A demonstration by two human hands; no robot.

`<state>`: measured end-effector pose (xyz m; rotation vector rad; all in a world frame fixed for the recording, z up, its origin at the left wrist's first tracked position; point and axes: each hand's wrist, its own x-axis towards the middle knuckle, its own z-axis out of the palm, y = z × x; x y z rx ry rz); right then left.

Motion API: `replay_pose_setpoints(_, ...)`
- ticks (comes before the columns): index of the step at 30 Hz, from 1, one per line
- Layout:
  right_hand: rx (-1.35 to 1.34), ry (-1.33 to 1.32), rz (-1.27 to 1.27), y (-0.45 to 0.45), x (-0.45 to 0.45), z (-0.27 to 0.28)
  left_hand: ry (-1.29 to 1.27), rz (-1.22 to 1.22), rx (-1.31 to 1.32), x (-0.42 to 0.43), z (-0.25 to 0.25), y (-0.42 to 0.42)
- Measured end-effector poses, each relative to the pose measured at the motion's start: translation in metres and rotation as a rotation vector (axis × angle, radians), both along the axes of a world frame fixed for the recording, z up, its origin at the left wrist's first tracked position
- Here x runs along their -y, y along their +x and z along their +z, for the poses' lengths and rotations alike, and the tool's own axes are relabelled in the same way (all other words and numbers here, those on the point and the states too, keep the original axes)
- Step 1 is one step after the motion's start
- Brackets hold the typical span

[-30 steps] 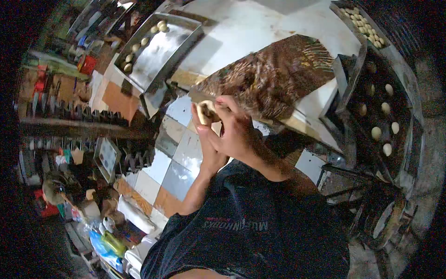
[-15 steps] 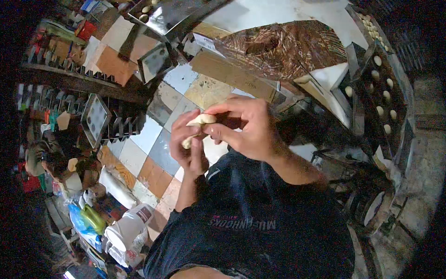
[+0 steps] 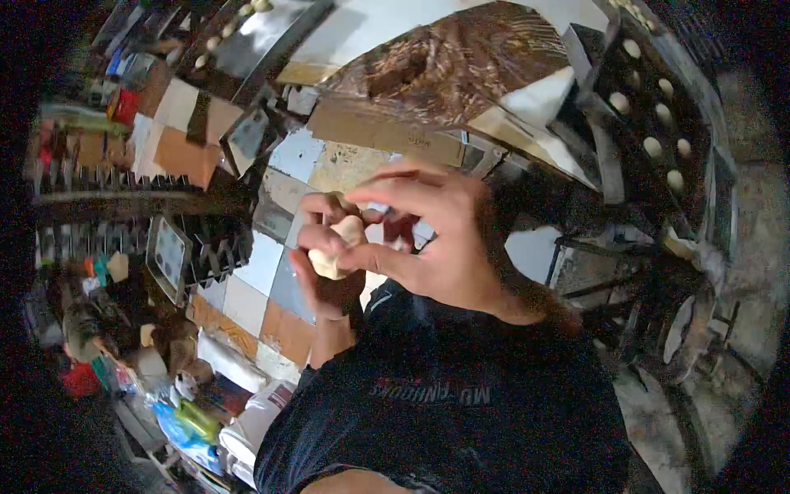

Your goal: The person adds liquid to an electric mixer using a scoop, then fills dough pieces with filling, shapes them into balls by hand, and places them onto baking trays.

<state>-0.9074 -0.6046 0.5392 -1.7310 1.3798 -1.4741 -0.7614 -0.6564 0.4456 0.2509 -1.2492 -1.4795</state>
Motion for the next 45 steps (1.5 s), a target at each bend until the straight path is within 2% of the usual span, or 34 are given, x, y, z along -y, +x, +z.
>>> replay_pose_setpoints(1, 0.147, 0.102, 0.044, -0.031, -0.008, -0.001, -0.118, -0.014, 0.009, 0.005, 0.008, -0.025)
replay_pose_setpoints(3, 0.101, -0.034, 0.000, -0.064, -0.016, -0.009, -0.349, -0.043, 0.005, 0.013, 0.022, -0.073)
replay_pose_setpoints(5, 0.025, -0.239, -0.123, -0.090, -0.023, -0.004, -0.328, 0.244, 0.132, 0.005, 0.043, -0.121)
replay_pose_setpoints(6, -0.117, -0.207, -0.239, -0.103, -0.032, 0.007, -0.372, 0.288, 0.134, 0.006, 0.043, -0.146)
replay_pose_setpoints(7, -0.216, -0.229, -0.286, -0.123, -0.041, 0.004, -0.266, 0.321, 0.139, -0.002, 0.049, -0.172)
replay_pose_setpoints(9, -0.251, -0.463, -0.318, -0.172, -0.050, -0.013, -0.110, 0.183, 0.049, -0.018, 0.062, -0.225)
replay_pose_setpoints(10, -0.218, -0.490, -0.287, -0.198, -0.058, -0.015, -0.054, 0.077, 0.083, -0.025, 0.063, -0.247)
replay_pose_setpoints(11, -0.182, -0.515, -0.250, -0.219, -0.066, -0.015, -0.160, -0.146, 0.018, -0.018, 0.053, -0.270)
replay_pose_setpoints(12, -0.075, -0.528, -0.278, -0.231, -0.069, -0.014, -0.312, -0.276, 0.062, -0.012, 0.060, -0.290)
replay_pose_setpoints(13, 0.128, -0.509, -0.241, -0.239, -0.072, -0.019, -0.466, -0.401, 0.104, -0.009, 0.067, -0.310)
replay_pose_setpoints(14, 0.036, -0.348, -0.357, -0.250, -0.086, -0.019, -0.455, -0.409, -0.009, -0.016, 0.065, -0.337)
replay_pose_setpoints(15, -0.051, -0.184, -0.467, -0.261, -0.099, -0.017, -0.529, -0.359, -0.020, -0.018, 0.081, -0.355)
replay_pose_setpoints(16, -0.103, -0.136, -0.551, -0.275, -0.103, -0.005, -0.559, -0.309, 0.058, -0.019, 0.081, -0.368)
replay_pose_setpoints(17, -0.243, -0.046, -0.499, -0.293, -0.118, -0.021, -0.590, -0.257, 0.141, -0.020, 0.079, -0.378)
replay_pose_setpoints(19, -0.104, 0.187, -0.701, -0.304, -0.138, -0.001, -0.468, -0.238, 0.602, -0.026, 0.069, -0.393)
replay_pose_setpoints(20, -0.097, 0.189, -0.719, -0.309, -0.141, 0.007, -0.616, -0.227, 0.697, -0.030, 0.064, -0.403)
replay_pose_setpoints(21, -0.236, 0.129, -0.742, -0.314, -0.145, 0.014, -0.763, -0.224, 0.785, -0.036, 0.056, -0.413)
replay_pose_setpoints(23, -0.423, -0.059, -0.688, -0.324, -0.145, 0.017, -0.236, -0.374, 0.434, -0.069, -0.005, -0.423)
replay_pose_setpoints(24, -0.524, -0.018, -0.660, -0.324, -0.142, 0.016, -0.006, -0.412, 0.223, -0.085, -0.012, -0.432)
replay_pose_setpoints(27, -0.712, 0.033, -0.611, -0.339, -0.155, 0.005, -0.154, -0.809, 0.441, -0.079, -0.001, -0.423)
replay_pose_setpoints(30, -0.291, 0.096, -0.550, -0.368, -0.171, -0.004, -0.250, -1.027, 0.573, -0.072, 0.028, -0.430)
replay_pose_setpoints(32, -0.126, 0.223, -0.554, -0.406, -0.179, -0.011, 0.057, -1.298, 0.566, -0.070, 0.045, -0.440)
replay_pose_setpoints(33, -0.027, 0.386, -0.676, -0.423, -0.176, -0.003, 0.052, -1.293, 0.556, -0.061, 0.054, -0.441)
replay_pose_setpoints(34, -0.017, 0.280, -0.737, -0.456, -0.171, -0.018, -0.124, -1.166, 0.631, -0.046, 0.062, -0.438)
replay_pose_setpoints(35, -0.041, 0.234, -0.780, -0.496, -0.167, -0.029, -0.192, -1.098, 0.646, -0.033, 0.062, -0.432)
replay_pose_setpoints(36, -0.183, 0.198, -0.892, -0.527, -0.159, -0.032, -0.257, -1.027, 0.663, -0.019, 0.061, -0.426)
replay_pose_setpoints(38, -0.419, 0.214, -1.117, -0.623, -0.157, -0.089, -0.154, -0.956, 0.676, 0.004, 0.064, -0.404)
replay_pose_setpoints(39, -0.628, 0.399, -1.112, -0.630, -0.154, -0.087, -0.108, -0.908, 0.676, 0.015, 0.065, -0.390)
replay_pose_setpoints(41, -0.751, 0.639, -1.012, -0.633, -0.154, -0.120, -0.021, -0.773, 0.686, 0.040, 0.057, -0.355)
replay_pose_setpoints(42, -0.772, 0.657, -0.951, -0.631, -0.152, -0.119, 0.117, -0.687, 0.568, 0.049, 0.050, -0.340)
replay_pose_setpoints(43, -0.796, 0.672, -0.882, -0.630, -0.152, -0.117, 0.096, -0.590, 0.568, 0.065, 0.045, -0.322)
replay_pose_setpoints(45, -0.692, 0.839, -0.842, -0.638, -0.150, -0.102, 0.374, -0.429, 0.529, 0.094, 0.015, -0.283)
